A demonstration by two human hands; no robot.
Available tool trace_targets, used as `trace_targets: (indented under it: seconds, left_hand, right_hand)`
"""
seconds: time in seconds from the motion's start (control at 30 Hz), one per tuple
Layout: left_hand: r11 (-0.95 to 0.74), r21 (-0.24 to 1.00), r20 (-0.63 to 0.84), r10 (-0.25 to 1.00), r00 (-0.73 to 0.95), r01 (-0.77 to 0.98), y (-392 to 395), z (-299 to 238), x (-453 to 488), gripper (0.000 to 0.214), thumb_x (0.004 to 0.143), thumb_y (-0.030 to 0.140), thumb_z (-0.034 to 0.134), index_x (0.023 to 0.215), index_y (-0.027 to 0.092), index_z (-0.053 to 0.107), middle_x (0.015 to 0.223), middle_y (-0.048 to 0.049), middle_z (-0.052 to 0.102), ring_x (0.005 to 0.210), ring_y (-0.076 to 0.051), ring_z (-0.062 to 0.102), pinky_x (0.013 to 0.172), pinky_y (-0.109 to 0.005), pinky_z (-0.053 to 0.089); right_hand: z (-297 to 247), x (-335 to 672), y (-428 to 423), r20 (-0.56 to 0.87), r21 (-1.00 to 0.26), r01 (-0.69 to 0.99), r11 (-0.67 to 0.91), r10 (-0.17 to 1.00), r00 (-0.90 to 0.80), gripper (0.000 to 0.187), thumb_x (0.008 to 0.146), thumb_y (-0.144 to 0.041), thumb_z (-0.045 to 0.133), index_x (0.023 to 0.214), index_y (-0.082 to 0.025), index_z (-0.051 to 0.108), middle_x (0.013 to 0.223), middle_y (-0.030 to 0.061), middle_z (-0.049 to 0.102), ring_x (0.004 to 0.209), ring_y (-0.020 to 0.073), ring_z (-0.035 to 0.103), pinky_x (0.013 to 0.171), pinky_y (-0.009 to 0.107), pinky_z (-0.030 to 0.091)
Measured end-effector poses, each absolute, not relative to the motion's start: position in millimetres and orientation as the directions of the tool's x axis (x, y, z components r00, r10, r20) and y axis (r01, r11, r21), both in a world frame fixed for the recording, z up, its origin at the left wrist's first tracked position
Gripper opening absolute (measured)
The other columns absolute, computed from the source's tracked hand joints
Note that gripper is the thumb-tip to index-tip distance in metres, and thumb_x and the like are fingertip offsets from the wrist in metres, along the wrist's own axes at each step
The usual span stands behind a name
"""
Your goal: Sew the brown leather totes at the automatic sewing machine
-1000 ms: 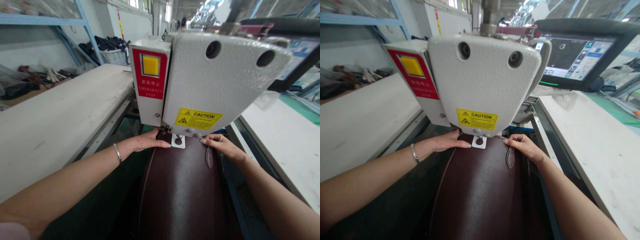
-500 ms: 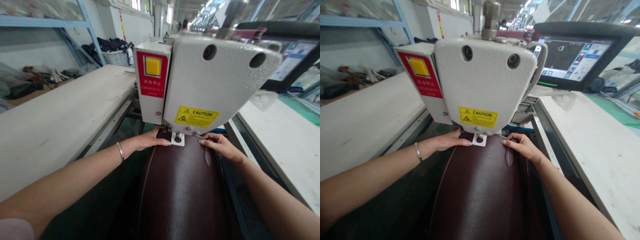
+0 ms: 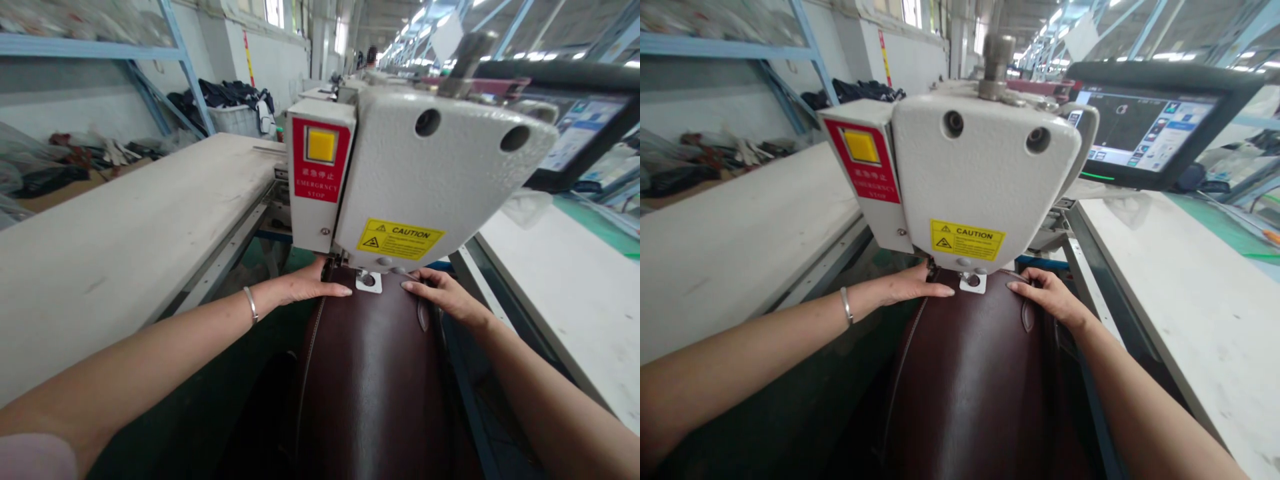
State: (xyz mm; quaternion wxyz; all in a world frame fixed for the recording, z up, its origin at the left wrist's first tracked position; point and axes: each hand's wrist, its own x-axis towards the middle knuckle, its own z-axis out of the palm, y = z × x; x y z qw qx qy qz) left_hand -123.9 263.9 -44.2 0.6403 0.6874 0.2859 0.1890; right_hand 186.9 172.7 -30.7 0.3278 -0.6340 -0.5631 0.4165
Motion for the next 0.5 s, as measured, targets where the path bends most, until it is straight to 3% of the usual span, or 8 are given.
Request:
trace_targets:
  seconds: [0.13, 0.5]
  left_hand:
    - [0.016, 0.979, -0.168, 0.635, 0.754, 0.205, 257, -43, -130, 0.105, 0.072, 0.047, 0.085, 0.154, 0.016, 0.027, 0.156, -0.02, 0.038, 0.147, -0.035, 0.034, 0.123, -0.054, 0.023]
    - [-0.015, 0.993, -0.078, 0.662, 0.746, 0.117, 252, -33, -135, 0.086, 0.076, 0.05, 0.081, 0.146, 0.016, 0.044, 0.153, -0.016, 0.046, 0.144, -0.034, 0.039, 0.123, -0.051, 0.027]
  right_hand:
    - [-31, 180, 171, -0.189, -0.891, 0.419, -0.172, 0.982, 0.001, 0.056, 0.064, -0.072, 0.08, 0.066, -0.021, 0.057, 0.068, 0.0015, 0.059, 0.067, 0.0177, 0.055, 0.057, 0.027, 0.041]
    - [-37, 175, 177, -0.134, -0.901, 0.414, -0.13, 0.991, 0.019, 0.054, 0.068, -0.072, 0.078, 0.073, -0.021, 0.06, 0.076, 0.0019, 0.063, 0.076, 0.019, 0.058, 0.064, 0.027, 0.044]
